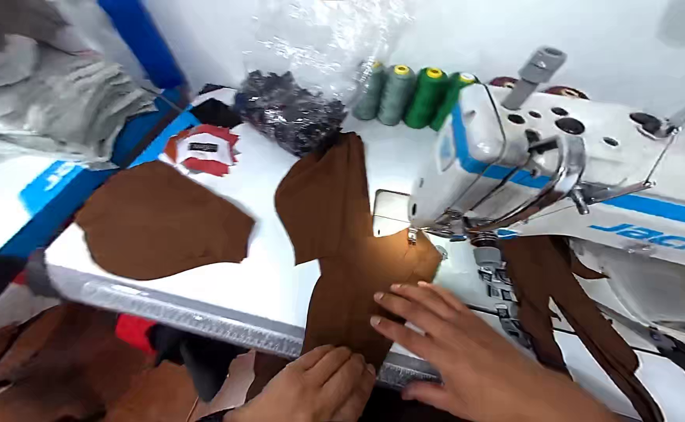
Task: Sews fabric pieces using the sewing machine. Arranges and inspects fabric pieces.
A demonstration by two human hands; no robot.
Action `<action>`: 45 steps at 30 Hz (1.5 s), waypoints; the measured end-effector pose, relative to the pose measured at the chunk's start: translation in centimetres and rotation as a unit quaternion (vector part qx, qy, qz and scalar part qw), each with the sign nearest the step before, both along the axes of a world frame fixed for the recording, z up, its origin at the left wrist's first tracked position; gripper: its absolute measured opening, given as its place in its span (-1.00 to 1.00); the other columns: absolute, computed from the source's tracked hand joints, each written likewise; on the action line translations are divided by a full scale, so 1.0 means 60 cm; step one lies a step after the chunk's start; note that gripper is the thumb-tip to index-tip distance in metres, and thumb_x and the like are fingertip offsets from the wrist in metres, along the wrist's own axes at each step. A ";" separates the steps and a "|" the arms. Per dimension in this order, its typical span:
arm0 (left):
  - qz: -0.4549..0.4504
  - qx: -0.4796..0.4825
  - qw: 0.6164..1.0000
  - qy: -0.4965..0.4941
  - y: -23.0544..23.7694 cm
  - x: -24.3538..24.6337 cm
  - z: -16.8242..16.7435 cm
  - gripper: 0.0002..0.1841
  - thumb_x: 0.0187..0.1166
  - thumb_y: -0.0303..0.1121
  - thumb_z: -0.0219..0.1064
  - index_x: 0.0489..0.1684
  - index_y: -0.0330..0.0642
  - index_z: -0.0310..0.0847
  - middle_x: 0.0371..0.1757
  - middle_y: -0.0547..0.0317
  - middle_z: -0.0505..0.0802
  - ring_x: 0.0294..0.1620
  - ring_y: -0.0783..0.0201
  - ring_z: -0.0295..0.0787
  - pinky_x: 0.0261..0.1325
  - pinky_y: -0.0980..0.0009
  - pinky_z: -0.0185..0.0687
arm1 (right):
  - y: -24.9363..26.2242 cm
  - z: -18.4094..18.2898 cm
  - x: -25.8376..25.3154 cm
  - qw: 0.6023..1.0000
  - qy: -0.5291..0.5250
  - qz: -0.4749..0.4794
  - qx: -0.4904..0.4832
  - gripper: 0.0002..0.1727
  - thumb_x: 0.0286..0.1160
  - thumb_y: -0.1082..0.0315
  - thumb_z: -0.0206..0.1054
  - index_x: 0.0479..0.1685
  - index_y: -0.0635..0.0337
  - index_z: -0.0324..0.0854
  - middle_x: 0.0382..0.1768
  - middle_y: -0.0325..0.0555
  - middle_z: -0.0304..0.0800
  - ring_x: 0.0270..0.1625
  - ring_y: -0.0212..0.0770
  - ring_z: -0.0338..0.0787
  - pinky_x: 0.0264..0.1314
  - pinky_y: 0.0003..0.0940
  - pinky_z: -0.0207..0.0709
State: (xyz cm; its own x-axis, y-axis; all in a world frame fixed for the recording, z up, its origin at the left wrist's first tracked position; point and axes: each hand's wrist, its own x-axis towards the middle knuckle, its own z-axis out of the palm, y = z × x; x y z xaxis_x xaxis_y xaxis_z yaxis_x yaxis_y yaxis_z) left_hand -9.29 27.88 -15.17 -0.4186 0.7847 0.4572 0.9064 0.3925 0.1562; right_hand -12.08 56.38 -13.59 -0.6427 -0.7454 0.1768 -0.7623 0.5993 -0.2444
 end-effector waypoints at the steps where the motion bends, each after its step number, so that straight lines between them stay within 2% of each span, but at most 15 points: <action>1: 0.017 0.042 0.997 -0.061 -0.022 0.015 0.014 -0.78 0.77 -0.43 0.17 0.13 -0.18 0.74 0.03 0.04 0.90 0.13 0.18 0.86 0.26 0.33 0.73 | -0.018 -0.017 0.013 0.999 0.029 0.006 -0.026 -0.41 0.56 -0.21 0.31 0.52 -0.22 0.55 0.60 -0.22 0.58 0.66 -0.03 0.52 0.62 0.16 0.42; 3: 0.059 0.143 0.969 -0.192 -0.077 0.050 0.052 -0.82 0.71 -0.34 0.32 0.04 -0.15 0.82 -0.08 0.02 0.91 0.05 0.22 0.87 0.18 0.34 0.78 | -0.045 -0.025 0.042 0.992 0.069 -0.002 -0.102 -0.75 0.74 0.11 0.20 0.18 -0.15 0.73 0.17 -0.31 0.85 0.28 -0.21 0.78 0.38 -0.14 0.59; 5: 0.084 0.196 0.934 -0.285 -0.137 0.087 0.083 -0.84 0.65 -0.35 0.39 0.01 -0.15 0.85 -0.09 0.03 0.89 0.04 0.33 0.84 0.16 0.43 0.75 | -0.059 -0.006 0.087 0.987 0.010 0.002 -0.162 -0.78 0.78 0.17 0.20 0.06 -0.12 0.78 -0.10 -0.30 0.89 0.05 -0.28 0.83 0.21 -0.32 0.64; 8: 0.062 0.213 0.900 -0.376 -0.197 0.127 0.089 -0.86 0.59 -0.37 0.46 -0.05 -0.19 0.85 -0.12 0.09 0.93 0.01 0.43 0.86 0.15 0.47 0.77 | -0.064 0.011 0.170 0.959 -0.153 0.031 -0.238 -0.78 0.74 0.19 0.28 0.01 0.03 0.82 -0.16 -0.21 0.90 0.00 -0.28 0.84 0.16 -0.36 0.66; 11: 0.020 0.189 0.875 -0.445 -0.186 0.132 0.042 -0.85 0.58 -0.29 0.48 -0.04 -0.10 0.85 -0.10 0.28 0.94 -0.01 0.56 0.84 0.17 0.50 0.77 | -0.032 -0.007 0.276 0.926 -0.246 -0.067 -0.280 -0.76 0.72 0.20 0.31 -0.03 0.15 0.81 -0.17 -0.16 0.89 -0.02 -0.33 0.83 0.16 -0.38 0.69; 13: -0.032 0.156 0.879 -0.449 -0.117 0.120 -0.016 -0.82 0.66 -0.21 0.40 0.02 0.02 0.86 -0.04 0.39 0.94 -0.01 0.60 0.83 0.14 0.55 0.77 | 0.018 -0.024 0.369 0.898 -0.271 -0.196 -0.285 -0.78 0.66 0.25 0.36 -0.07 0.18 0.84 -0.16 -0.25 0.90 -0.04 -0.48 0.83 0.11 -0.52 0.70; 15: -0.090 0.134 0.899 -0.408 0.008 0.116 -0.066 -0.80 0.65 -0.18 0.34 -0.06 0.04 0.89 -0.09 0.43 0.94 -0.07 0.56 0.85 0.07 0.52 0.81 | 0.087 -0.037 0.474 0.853 -0.280 -0.332 -0.288 -0.83 0.61 0.34 0.39 -0.06 0.20 0.84 -0.15 -0.29 0.90 -0.09 -0.53 0.82 0.06 -0.53 0.73; 18: -0.193 0.080 0.913 -0.350 0.224 0.162 -0.080 -0.83 0.61 -0.30 0.37 -0.11 -0.07 0.90 -0.09 0.26 0.92 0.01 0.34 0.85 0.18 0.25 0.79 | 0.191 -0.049 0.656 0.738 -0.293 -0.528 -0.300 -0.79 0.59 0.41 0.34 0.06 0.25 0.82 -0.06 -0.21 0.91 -0.03 -0.46 0.84 0.16 -0.40 0.73; 22: -0.319 0.001 0.900 -0.298 0.489 0.290 -0.124 -0.89 0.59 -0.41 0.40 -0.13 -0.18 0.85 -0.04 0.00 0.89 0.16 -0.06 0.80 0.26 -0.11 0.67 | 0.292 -0.092 0.868 0.617 -0.246 -0.703 -0.256 -0.82 0.60 0.38 0.39 0.01 0.26 0.78 -0.15 -0.07 0.89 -0.13 -0.26 0.85 0.10 -0.14 0.74; 27: -0.408 -0.085 0.877 -0.238 0.656 0.415 -0.186 -0.86 0.62 -0.49 0.31 -0.09 -0.22 0.82 0.03 -0.05 0.85 0.27 -0.11 0.71 0.32 -0.13 0.55 | 0.313 -0.141 1.010 0.538 -0.140 -0.817 -0.150 -0.85 0.52 0.39 0.45 -0.05 0.24 0.77 -0.13 0.04 0.88 -0.04 0.00 0.87 0.13 0.19 0.69; 30: -0.405 -0.115 0.878 -0.228 0.648 0.451 -0.235 -0.85 0.62 -0.54 0.26 -0.13 -0.20 0.79 0.07 -0.01 0.84 0.33 -0.08 0.68 0.38 -0.13 0.51 | 0.267 -0.177 1.044 0.529 -0.143 -0.828 -0.121 -0.89 0.45 0.41 0.50 -0.14 0.21 0.78 -0.17 0.05 0.86 -0.10 0.02 0.85 0.07 0.22 0.69; 35: -0.411 -0.320 0.843 -0.133 0.617 0.492 -0.332 -0.78 0.54 -0.63 0.29 -0.03 -0.23 0.81 0.18 -0.11 0.80 0.42 -0.15 0.60 0.46 -0.18 0.44 | 0.186 -0.319 1.069 0.593 -0.233 -0.770 -0.035 -0.84 0.36 0.33 0.55 -0.12 0.10 0.83 0.05 -0.01 0.86 0.27 0.08 0.77 0.35 0.19 0.62; 38: -0.385 -0.407 0.821 -0.111 0.601 0.481 -0.297 -0.76 0.53 -0.59 0.33 0.08 -0.24 0.79 0.30 -0.13 0.76 0.48 -0.14 0.55 0.52 -0.16 0.40 | 0.152 -0.361 1.070 0.594 -0.299 -0.747 0.012 -0.74 0.49 0.12 0.46 0.03 -0.01 0.82 0.20 -0.09 0.83 0.41 0.06 0.69 0.36 0.18 0.57; 42: -0.378 -0.201 0.862 -0.273 0.487 0.371 -0.159 -0.70 0.56 -0.29 0.48 0.19 -0.15 0.79 0.28 0.01 0.81 0.39 -0.03 0.70 0.47 -0.09 0.56 | 0.134 -0.316 1.024 0.545 -0.322 -0.773 -0.047 -0.69 0.60 0.12 0.38 0.09 0.12 0.81 0.15 0.07 0.85 0.30 0.14 0.78 0.35 0.24 0.60; 45: -0.299 -0.083 0.887 -0.342 0.354 0.256 -0.123 -0.71 0.64 -0.16 0.38 0.20 -0.02 0.81 0.16 0.25 0.87 0.26 0.31 0.78 0.39 0.21 0.71 | 0.135 -0.292 0.929 0.602 -0.269 -0.745 -0.102 -0.74 0.60 0.18 0.36 0.04 0.11 0.83 0.03 0.07 0.88 0.13 0.15 0.85 0.19 0.29 0.67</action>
State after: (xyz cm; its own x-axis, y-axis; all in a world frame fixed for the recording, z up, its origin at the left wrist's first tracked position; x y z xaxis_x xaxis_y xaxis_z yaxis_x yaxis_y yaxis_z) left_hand 6.07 49.14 -22.55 -0.0401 0.9928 0.1130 0.6754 -0.0564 0.7353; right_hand 43.67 64.47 -31.11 -0.5756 0.7318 -0.3650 0.8068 0.4353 -0.3995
